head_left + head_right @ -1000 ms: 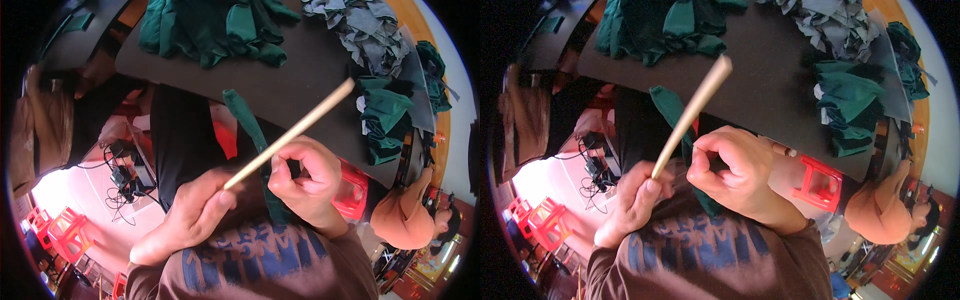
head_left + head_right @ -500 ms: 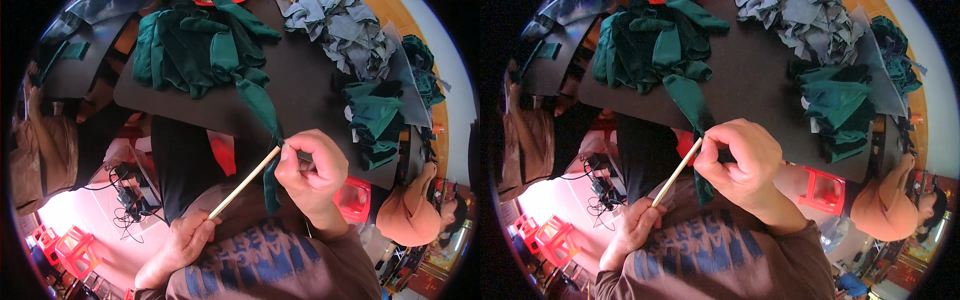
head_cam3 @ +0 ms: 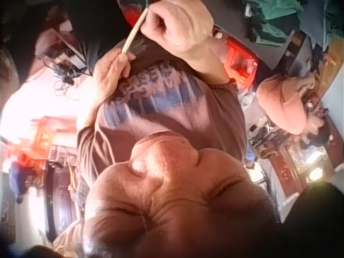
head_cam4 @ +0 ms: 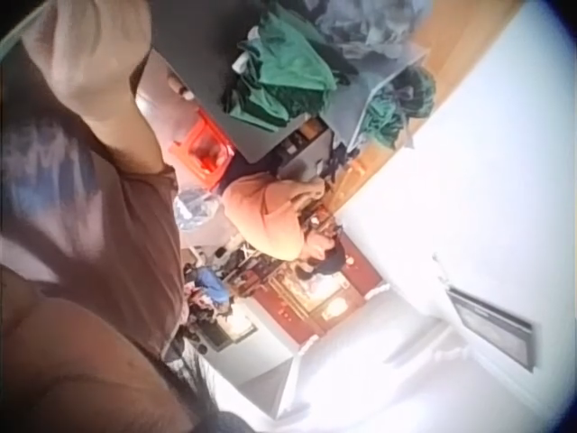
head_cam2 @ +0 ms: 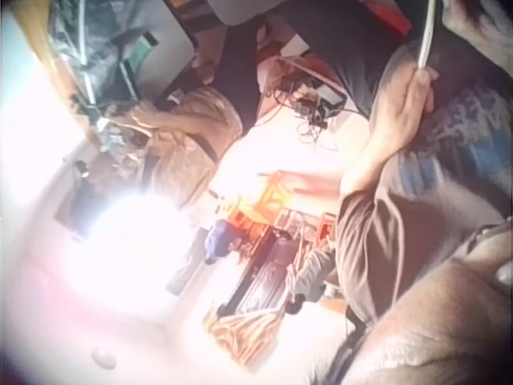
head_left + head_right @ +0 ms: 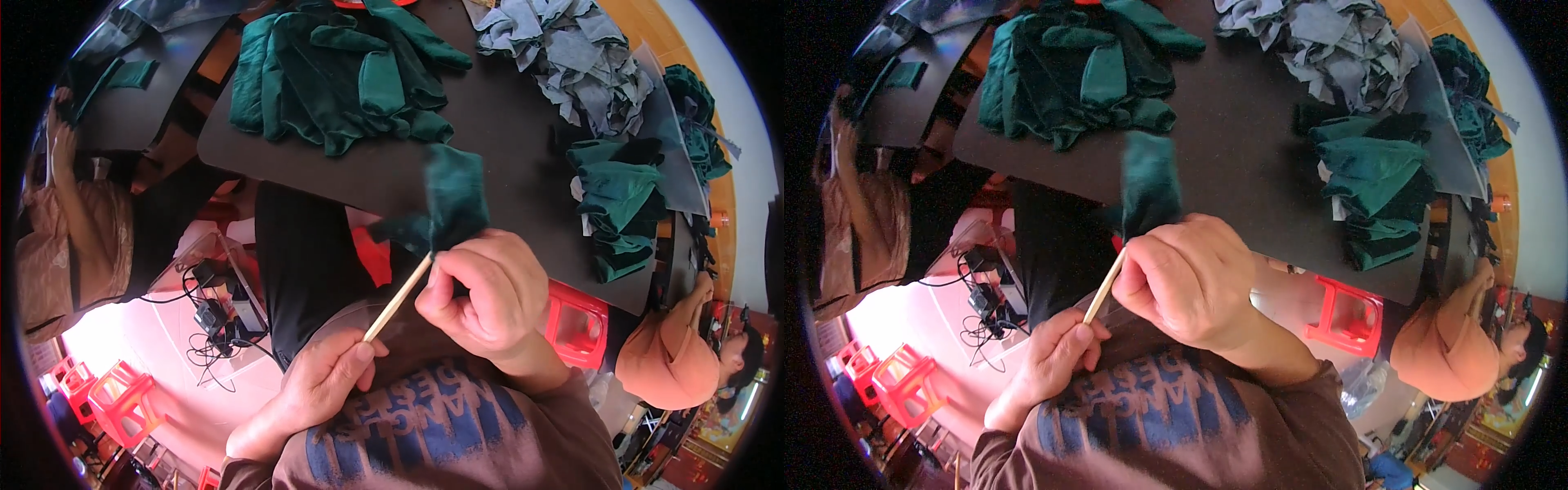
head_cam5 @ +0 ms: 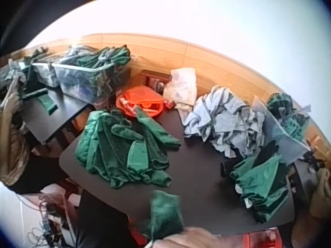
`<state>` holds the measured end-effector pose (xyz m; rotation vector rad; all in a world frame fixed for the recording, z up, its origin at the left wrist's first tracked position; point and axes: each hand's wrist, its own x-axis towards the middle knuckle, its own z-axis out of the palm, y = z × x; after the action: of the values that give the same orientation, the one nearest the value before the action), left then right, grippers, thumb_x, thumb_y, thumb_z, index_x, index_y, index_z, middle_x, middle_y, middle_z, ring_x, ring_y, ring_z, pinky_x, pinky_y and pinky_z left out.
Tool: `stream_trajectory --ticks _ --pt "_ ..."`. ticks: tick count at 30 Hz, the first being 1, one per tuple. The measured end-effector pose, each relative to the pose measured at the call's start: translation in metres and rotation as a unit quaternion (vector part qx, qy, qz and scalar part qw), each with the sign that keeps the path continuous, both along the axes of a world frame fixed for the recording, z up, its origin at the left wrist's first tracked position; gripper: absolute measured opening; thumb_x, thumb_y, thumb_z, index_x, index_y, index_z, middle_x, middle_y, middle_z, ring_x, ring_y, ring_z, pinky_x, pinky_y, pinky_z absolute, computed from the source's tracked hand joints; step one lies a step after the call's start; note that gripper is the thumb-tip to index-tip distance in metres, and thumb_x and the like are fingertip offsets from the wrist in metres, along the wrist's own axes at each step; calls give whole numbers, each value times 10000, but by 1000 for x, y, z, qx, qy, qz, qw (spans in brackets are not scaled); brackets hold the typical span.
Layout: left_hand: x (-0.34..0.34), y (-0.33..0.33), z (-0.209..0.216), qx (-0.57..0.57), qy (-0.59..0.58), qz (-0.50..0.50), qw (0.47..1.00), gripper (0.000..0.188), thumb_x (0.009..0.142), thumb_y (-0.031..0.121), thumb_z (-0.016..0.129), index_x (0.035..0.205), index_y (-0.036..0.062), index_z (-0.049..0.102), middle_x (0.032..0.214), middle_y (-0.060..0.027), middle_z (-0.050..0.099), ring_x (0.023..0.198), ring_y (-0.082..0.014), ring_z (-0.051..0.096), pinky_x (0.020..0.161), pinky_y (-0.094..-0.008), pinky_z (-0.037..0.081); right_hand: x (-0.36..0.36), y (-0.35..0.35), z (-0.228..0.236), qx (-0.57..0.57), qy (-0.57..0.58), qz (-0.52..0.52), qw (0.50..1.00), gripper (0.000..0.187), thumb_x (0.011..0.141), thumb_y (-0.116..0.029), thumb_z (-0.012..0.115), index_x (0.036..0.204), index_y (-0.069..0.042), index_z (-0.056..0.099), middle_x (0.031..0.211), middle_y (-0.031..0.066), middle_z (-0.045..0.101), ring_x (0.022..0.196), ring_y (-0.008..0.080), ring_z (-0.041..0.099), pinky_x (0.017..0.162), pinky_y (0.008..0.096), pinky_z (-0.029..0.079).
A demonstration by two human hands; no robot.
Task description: Turning green fabric pieces inside out using a wooden stick.
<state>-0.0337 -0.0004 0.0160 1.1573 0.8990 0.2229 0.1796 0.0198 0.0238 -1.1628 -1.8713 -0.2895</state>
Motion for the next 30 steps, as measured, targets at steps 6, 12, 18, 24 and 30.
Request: stream_trajectory --ticks 6,12,18,24,30 --pt "4 1 -8 9 -60 19 998 268 940 217 404 915 3 563 581 -4 492 536 -85 445 517 -212 367 9 -1 12 -54 59 29 996 146 620 -21 646 723 -57 549 631 43 537 539 207 539 511 305 438" --pt "-3 3 -4 32 -48 -13 998 290 938 244 416 917 -1 568 575 -11 488 526 -79 443 510 -210 367 16 -3 20 -111 131 18 985 168 637 -23 656 756 -69 548 644 40 555 559 221 556 529 304 435" --pt "9 3 0 -5 -63 18 998 313 939 266 412 930 -9 561 584 -13 491 528 -73 437 508 -202 349 8 -5 7 -90 108 83 986 173 616 5 636 760 -39 551 645 50 562 543 220 542 532 307 435" --pt "7 0 -8 -19 -125 30 992 343 947 277 379 945 -22 546 601 -17 490 534 -62 411 527 -186 334 4 -15 3 -138 150 111 973 181 628 -45 668 767 -59 553 627 57 524 526 238 510 546 317 426" --pt "5 0 -7 -123 -185 -5 975 322 942 258 398 962 -24 553 602 -16 488 540 -58 409 542 -177 332 12 -11 1 -264 470 128 832 558 772 -237 665 1190 8 388 1012 71 470 877 112 445 785 236 360"
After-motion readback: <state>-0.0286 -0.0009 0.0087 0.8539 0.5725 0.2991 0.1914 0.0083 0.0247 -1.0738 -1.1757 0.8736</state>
